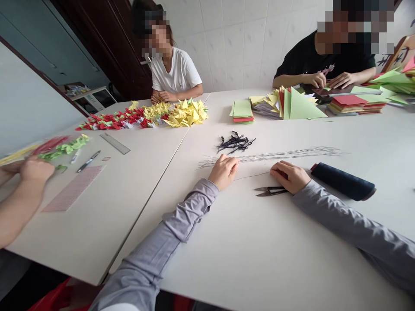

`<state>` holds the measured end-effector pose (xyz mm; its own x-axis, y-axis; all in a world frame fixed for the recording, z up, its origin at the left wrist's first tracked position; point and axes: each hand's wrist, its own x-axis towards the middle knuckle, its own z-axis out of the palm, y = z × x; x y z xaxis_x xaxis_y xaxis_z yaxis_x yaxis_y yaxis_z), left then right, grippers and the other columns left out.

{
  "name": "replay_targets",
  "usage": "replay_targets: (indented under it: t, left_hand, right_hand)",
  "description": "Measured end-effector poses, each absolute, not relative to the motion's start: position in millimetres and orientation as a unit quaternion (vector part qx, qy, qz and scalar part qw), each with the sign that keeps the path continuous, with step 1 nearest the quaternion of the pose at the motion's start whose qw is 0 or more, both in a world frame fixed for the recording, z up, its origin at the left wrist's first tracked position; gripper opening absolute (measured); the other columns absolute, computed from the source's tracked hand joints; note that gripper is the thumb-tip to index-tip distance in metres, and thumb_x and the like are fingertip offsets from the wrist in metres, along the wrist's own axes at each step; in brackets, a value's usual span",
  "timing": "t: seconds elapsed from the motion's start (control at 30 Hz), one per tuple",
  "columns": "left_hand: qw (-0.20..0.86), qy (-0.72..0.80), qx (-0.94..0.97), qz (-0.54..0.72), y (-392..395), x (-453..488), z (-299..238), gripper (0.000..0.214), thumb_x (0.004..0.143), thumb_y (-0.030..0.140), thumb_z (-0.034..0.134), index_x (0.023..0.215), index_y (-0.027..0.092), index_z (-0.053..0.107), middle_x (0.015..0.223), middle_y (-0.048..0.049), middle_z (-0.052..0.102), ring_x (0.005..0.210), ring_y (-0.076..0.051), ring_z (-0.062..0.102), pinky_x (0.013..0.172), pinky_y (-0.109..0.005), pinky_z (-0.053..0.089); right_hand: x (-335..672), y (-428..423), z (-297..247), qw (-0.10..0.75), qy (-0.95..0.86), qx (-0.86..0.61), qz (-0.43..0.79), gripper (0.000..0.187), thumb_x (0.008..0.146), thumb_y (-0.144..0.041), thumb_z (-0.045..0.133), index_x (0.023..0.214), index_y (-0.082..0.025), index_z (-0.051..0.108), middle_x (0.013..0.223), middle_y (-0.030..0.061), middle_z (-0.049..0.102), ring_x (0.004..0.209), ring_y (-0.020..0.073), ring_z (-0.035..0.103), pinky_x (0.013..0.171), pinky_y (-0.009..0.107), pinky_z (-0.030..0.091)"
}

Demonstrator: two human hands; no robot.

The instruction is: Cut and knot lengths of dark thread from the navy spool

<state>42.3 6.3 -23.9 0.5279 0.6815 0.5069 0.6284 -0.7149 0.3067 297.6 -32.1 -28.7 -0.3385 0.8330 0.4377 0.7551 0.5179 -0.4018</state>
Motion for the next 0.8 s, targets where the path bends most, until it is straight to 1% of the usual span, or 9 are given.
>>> replay_targets:
  t: [0.33,0.47,0.57,0.67,0.8]
  left_hand:
    - [0.044,0.369,0.874,0.315,5.6,43.9,-22.7,0.016,0.090,0.020,0.039,0.086,0.019,0.055,0.086,-0.0035,0.065,0.085,-0.018,0.050,0.080,-0.032,0.043]
    - [0.036,0.373,0.869,0.322,7.3,43.9,-23.5,0.018,0.090,0.020,0.038,0.088,0.018,0.056,0.094,-0.0040,0.065,0.089,-0.018,0.051,0.084,-0.034,0.042]
    - [0.036,0.378,0.870,0.314,8.4,43.9,-24.2,0.019,0.090,0.019,0.038,0.091,0.018,0.057,0.090,-0.0044,0.065,0.089,-0.019,0.050,0.084,-0.034,0.042]
    - [0.043,0.378,0.871,0.312,7.9,44.0,-23.9,0.018,0.089,0.019,0.039,0.086,0.019,0.057,0.087,-0.0041,0.065,0.086,-0.019,0.049,0.082,-0.033,0.043]
    - [0.049,0.375,0.868,0.320,6.1,44.1,-22.8,0.018,0.089,0.019,0.040,0.079,0.019,0.054,0.093,-0.0028,0.066,0.086,-0.018,0.048,0.081,-0.032,0.043]
  right_hand:
    - [297.9,-30.4,-29.7,0.297,-0.813,-0.496,0.071,0.020,0.087,-0.031,0.042,0.078,-0.020,0.056,0.077,0.0054,0.061,0.062,0.0137,0.054,0.058,0.025,0.043]
    - [298.0,-30.7,-29.7,0.290,-0.813,-0.500,0.069,0.020,0.087,-0.031,0.041,0.078,-0.020,0.056,0.078,0.0054,0.062,0.064,0.0141,0.055,0.059,0.026,0.043]
    - [297.6,-30.9,-29.5,0.286,-0.813,-0.503,0.068,0.020,0.087,-0.031,0.041,0.078,-0.020,0.055,0.078,0.0053,0.062,0.063,0.0141,0.055,0.058,0.026,0.043]
    - [297.4,-31.1,-29.3,0.289,-0.813,-0.501,0.067,0.019,0.087,-0.031,0.041,0.077,-0.021,0.055,0.077,0.0051,0.062,0.063,0.0142,0.055,0.058,0.025,0.043]
    - [297.5,-31.3,-29.1,0.294,-0.811,-0.502,0.063,0.019,0.086,-0.030,0.042,0.077,-0.021,0.055,0.077,0.0048,0.062,0.063,0.0143,0.055,0.058,0.025,0.043]
